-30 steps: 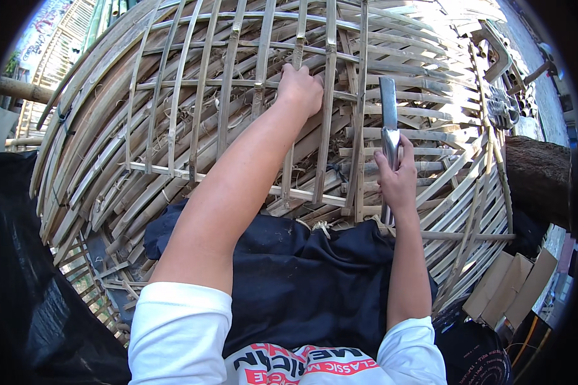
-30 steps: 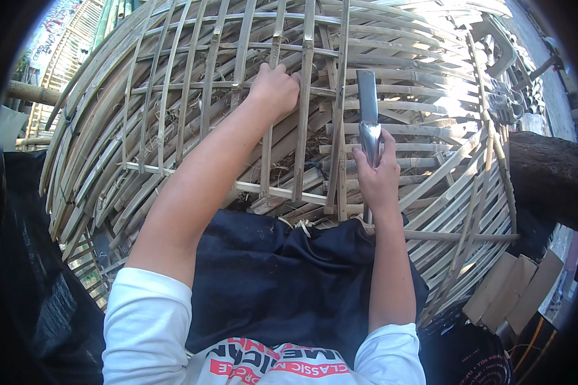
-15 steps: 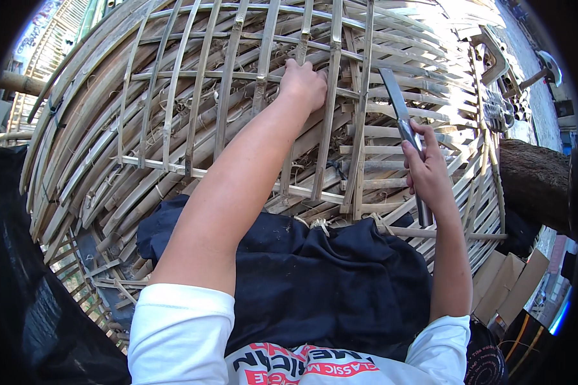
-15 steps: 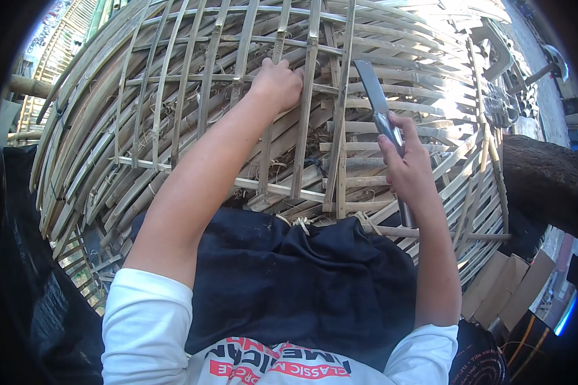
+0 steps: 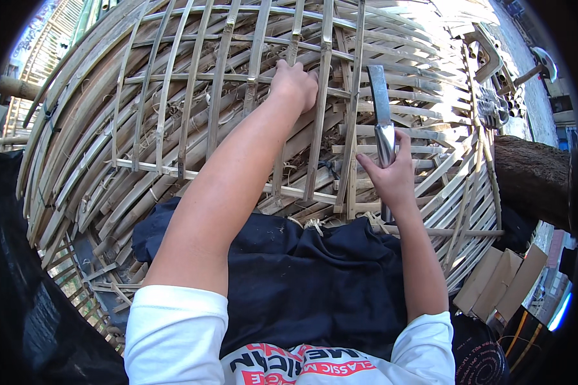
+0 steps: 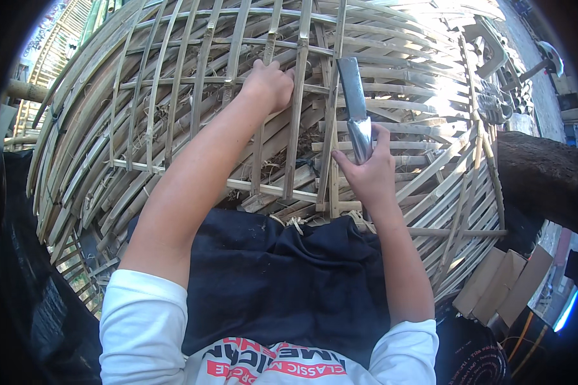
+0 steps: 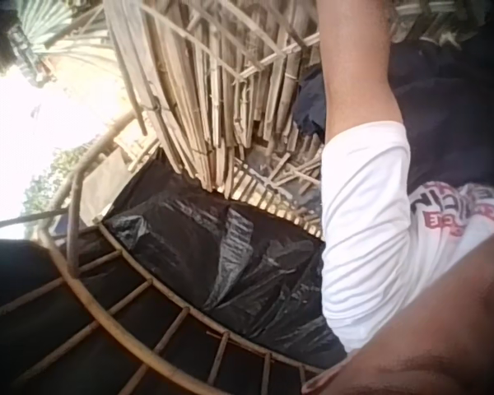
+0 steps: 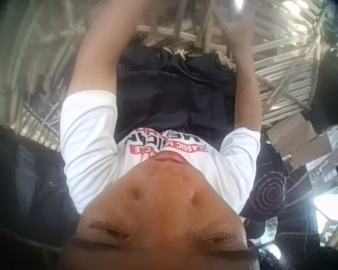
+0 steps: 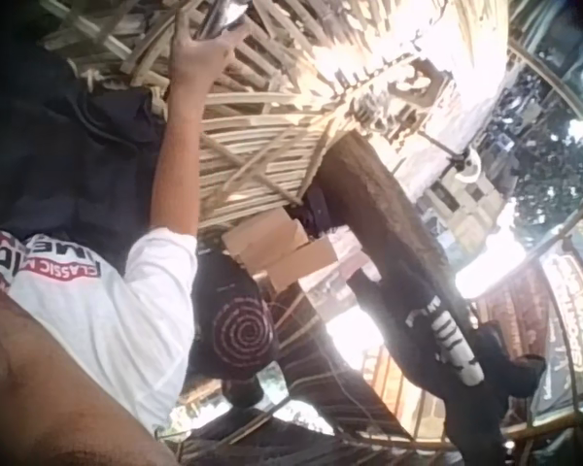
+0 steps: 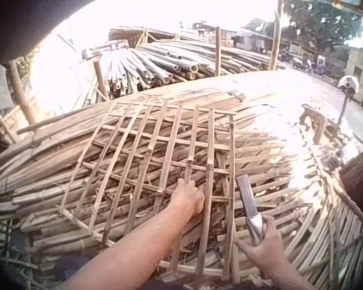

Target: The person assembles a bamboo grid by hand, weaving thin bamboo slats into a frame and using a large knife to adjust and secure the components.

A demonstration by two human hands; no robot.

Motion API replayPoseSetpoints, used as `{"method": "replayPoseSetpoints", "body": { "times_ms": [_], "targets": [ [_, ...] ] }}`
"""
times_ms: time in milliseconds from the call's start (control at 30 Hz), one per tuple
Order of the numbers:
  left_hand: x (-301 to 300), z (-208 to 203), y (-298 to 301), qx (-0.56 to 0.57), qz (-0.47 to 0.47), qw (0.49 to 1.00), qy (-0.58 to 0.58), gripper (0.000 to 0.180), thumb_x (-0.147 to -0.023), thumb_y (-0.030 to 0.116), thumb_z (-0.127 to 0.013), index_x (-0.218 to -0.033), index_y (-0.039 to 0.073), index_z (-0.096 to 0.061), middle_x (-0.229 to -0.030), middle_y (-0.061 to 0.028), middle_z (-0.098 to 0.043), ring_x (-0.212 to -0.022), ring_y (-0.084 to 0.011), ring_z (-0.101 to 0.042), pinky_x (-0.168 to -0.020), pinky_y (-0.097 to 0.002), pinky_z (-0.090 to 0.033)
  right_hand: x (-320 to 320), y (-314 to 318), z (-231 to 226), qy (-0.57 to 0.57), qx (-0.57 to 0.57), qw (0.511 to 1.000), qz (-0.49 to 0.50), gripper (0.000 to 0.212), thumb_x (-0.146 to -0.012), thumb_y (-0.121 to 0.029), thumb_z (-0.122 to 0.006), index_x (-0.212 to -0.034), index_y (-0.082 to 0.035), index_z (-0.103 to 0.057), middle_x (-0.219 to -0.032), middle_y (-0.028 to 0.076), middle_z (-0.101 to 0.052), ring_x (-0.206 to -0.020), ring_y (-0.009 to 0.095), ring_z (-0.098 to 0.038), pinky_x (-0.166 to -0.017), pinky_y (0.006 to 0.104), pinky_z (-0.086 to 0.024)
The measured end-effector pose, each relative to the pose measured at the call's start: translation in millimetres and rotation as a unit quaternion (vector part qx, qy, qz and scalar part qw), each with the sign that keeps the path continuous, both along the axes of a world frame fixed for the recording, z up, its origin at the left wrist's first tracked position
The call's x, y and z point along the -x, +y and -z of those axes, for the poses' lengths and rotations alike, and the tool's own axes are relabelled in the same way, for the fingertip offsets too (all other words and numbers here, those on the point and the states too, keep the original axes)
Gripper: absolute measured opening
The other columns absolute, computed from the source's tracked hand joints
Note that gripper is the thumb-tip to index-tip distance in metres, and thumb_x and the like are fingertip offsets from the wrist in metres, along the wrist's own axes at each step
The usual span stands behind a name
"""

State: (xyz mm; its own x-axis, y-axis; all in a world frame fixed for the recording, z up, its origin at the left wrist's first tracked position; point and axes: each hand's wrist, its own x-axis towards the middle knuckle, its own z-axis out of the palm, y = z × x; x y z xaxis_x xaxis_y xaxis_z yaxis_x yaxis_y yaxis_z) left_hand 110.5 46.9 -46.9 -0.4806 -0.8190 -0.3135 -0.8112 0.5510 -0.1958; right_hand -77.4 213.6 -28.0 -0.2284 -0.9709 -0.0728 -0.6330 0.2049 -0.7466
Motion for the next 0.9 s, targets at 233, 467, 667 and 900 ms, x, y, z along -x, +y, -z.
{"method": "replayPoseSetpoints", "body": {
  "times_ms": [233, 467, 667, 900],
  "targets": [
    [4.7, 11.7, 2.1, 0.065, 0.032, 0.997, 0.023, 0.032, -0.092, 0.018, -0.045, -0.119, 0.009, -0.062, -0.106, -0.0044, -0.070, -0.109, -0.0213, -0.059, -0.089, -0.0490, -0.039, -3.7, -18.4, 78.7, -0.090, 0.106, 0.989, 0.046, 0.065, -0.072, -0.020, -0.085, -0.117, 0.001, -0.043, -0.078, 0.010, -0.065, -0.066, 0.015, -0.063, -0.062, 0.0310, -0.051],
    [2.6, 6.1, 2.6, 0.057, 0.023, 0.998, 0.011, 0.031, -0.092, 0.017, -0.045, -0.115, 0.005, -0.061, -0.102, -0.0088, -0.071, -0.111, -0.0232, -0.058, -0.090, -0.0497, -0.039, -8.4, -16.6, 79.5, -0.159, 0.097, 0.981, 0.061, 0.061, -0.072, -0.016, -0.083, -0.116, 0.002, -0.045, -0.084, 0.015, -0.068, -0.070, 0.019, -0.068, -0.064, 0.0310, -0.052],
    [5.2, -2.3, 7.0, 0.044, 0.007, 0.999, -0.010, 0.028, -0.089, 0.014, -0.045, -0.110, 0.002, -0.061, -0.098, -0.0116, -0.071, -0.112, -0.0250, -0.057, -0.087, -0.0470, -0.042, -9.7, -16.7, 78.8, -0.147, 0.099, 0.981, 0.075, 0.058, -0.071, -0.017, -0.082, -0.114, 0.000, -0.048, -0.080, 0.014, -0.068, -0.068, 0.019, -0.068, -0.063, 0.0317, -0.052],
    [6.1, 5.7, 7.7, 0.091, 0.020, 0.996, -0.012, 0.027, -0.090, 0.016, -0.045, -0.108, 0.003, -0.062, -0.101, -0.0095, -0.069, -0.111, -0.0231, -0.056, -0.087, -0.0450, -0.042, -9.2, -14.1, 65.5, -0.180, 0.068, 0.976, 0.101, 0.057, -0.068, -0.019, -0.082, -0.111, 0.000, -0.051, -0.082, 0.018, -0.068, -0.073, 0.027, -0.069, -0.070, 0.0371, -0.054]
  ]
}}
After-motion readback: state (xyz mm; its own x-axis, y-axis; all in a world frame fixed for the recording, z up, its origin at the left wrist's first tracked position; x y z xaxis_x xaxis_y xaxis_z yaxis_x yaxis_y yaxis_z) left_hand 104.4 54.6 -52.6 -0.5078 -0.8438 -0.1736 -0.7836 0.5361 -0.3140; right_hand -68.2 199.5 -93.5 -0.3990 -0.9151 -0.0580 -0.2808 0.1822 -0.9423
